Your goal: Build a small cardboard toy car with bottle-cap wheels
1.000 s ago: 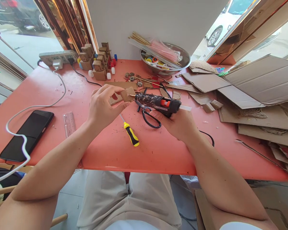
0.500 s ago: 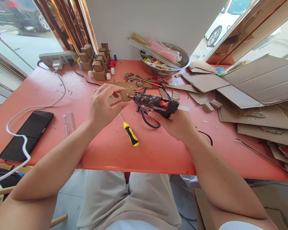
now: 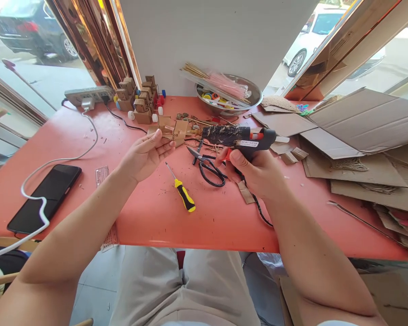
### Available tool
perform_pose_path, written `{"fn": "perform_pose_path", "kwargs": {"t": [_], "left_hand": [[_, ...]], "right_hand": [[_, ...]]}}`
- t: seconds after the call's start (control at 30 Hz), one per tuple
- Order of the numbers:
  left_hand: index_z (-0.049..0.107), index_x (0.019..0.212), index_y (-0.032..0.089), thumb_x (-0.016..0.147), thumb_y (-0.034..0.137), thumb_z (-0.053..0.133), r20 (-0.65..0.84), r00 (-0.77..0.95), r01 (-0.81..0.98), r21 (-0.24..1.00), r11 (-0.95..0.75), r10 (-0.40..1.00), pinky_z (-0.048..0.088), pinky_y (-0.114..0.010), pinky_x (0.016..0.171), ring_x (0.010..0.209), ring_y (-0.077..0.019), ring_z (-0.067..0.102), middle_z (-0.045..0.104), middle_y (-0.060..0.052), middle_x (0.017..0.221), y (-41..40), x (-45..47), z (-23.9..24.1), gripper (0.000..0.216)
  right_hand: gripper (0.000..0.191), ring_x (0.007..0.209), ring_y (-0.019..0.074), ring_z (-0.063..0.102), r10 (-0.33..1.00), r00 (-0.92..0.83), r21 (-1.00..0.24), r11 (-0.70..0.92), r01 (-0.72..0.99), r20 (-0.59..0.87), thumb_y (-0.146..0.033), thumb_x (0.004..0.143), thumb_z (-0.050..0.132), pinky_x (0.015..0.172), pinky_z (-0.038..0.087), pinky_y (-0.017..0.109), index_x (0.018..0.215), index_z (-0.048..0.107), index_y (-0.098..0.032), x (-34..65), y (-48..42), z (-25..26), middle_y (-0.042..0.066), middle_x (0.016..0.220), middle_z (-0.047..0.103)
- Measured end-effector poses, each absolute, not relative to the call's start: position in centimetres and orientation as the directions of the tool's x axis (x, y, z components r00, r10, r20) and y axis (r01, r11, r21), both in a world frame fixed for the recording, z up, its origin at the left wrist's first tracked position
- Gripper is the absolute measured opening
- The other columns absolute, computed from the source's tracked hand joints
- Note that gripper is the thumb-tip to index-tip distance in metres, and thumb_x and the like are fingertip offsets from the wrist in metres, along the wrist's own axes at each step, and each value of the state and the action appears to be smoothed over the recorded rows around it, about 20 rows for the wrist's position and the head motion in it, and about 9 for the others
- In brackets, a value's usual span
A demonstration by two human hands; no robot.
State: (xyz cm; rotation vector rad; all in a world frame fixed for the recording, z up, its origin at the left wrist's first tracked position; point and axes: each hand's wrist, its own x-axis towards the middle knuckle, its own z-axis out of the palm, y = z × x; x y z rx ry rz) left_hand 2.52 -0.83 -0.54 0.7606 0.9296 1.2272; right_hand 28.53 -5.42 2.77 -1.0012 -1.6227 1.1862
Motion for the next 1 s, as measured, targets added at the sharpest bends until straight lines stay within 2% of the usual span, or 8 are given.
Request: {"fn": "perform_pose_path", "kwargs": {"t": [0.13, 0.23, 0.33, 0.6, 0.77, 1.0], "left_hand": [[0.078, 0.082, 0.018, 0.099, 0.028, 0.081, -0.187, 0.122, -0.470, 0.854, 0.223, 0.975, 0.064, -0.036, 0.106, 0.088, -0.0177, 0.084, 0.085, -0.004, 0.085, -1.12, 2.70, -0.50, 0.020], [0.078, 0.083, 0.018, 0.099, 0.029, 0.081, -0.189, 0.130, -0.460, 0.858, 0.228, 0.973, 0.064, -0.036, 0.108, 0.089, -0.0179, 0.084, 0.085, -0.004, 0.084, -1.18, 2.63, -0.53, 0.020], [0.079, 0.084, 0.018, 0.099, 0.031, 0.082, -0.186, 0.130, -0.435, 0.872, 0.224, 0.974, 0.063, -0.038, 0.110, 0.092, -0.0188, 0.084, 0.085, -0.004, 0.086, -1.20, 2.58, -0.55, 0.021], [0.079, 0.086, 0.018, 0.099, 0.034, 0.081, -0.174, 0.127, -0.393, 0.895, 0.211, 0.977, 0.063, -0.040, 0.110, 0.095, -0.0197, 0.084, 0.086, -0.005, 0.091, -1.28, 2.55, -0.55, 0.021], [0.080, 0.088, 0.019, 0.102, 0.033, 0.077, -0.163, 0.123, -0.382, 0.903, 0.198, 0.979, 0.066, -0.036, 0.106, 0.094, -0.0178, 0.084, 0.088, -0.006, 0.095, -1.28, 2.58, -0.52, 0.020], [0.079, 0.083, 0.019, 0.100, 0.030, 0.079, -0.139, 0.161, -0.421, 0.886, 0.195, 0.977, 0.067, -0.031, 0.099, 0.088, -0.0163, 0.084, 0.086, -0.003, 0.085, -1.33, 2.67, -0.48, 0.021]], "right_hand": [[0.072, 0.046, 0.0101, 0.044, 0.945, -0.275, -0.965, 0.222, 0.140, 0.177, -0.095, 0.075, 0.074, 0.048, 0.040, 0.029, 0.081, 0.061, -0.024, 28.18, -5.44, 2.34, -0.006, 0.056, 0.053], [0.067, 0.055, 0.0143, 0.053, 0.944, -0.270, -0.951, 0.244, 0.192, 0.187, -0.089, 0.079, 0.076, 0.055, 0.047, 0.031, 0.079, 0.062, -0.024, 27.92, -5.60, 2.36, -0.003, 0.060, 0.056], [0.058, 0.065, 0.0178, 0.059, 0.946, -0.250, -0.934, 0.268, 0.238, 0.208, -0.080, 0.085, 0.076, 0.058, 0.048, 0.032, 0.079, 0.064, -0.023, 27.77, -5.78, 2.49, 0.000, 0.065, 0.060], [0.048, 0.061, 0.0168, 0.054, 0.951, -0.238, -0.916, 0.266, 0.301, 0.198, -0.070, 0.088, 0.073, 0.056, 0.040, 0.031, 0.080, 0.065, -0.023, 27.92, -5.86, 2.33, -0.002, 0.061, 0.054], [0.045, 0.064, 0.0176, 0.056, 0.948, -0.232, -0.910, 0.284, 0.301, 0.218, -0.066, 0.089, 0.073, 0.058, 0.043, 0.031, 0.080, 0.065, -0.022, 27.78, -5.86, 2.31, -0.001, 0.063, 0.057], [0.048, 0.069, 0.0193, 0.059, 0.940, -0.237, -0.905, 0.309, 0.291, 0.244, -0.069, 0.089, 0.073, 0.059, 0.047, 0.032, 0.079, 0.065, -0.023, 27.86, -5.88, 2.25, 0.001, 0.066, 0.058]]}}
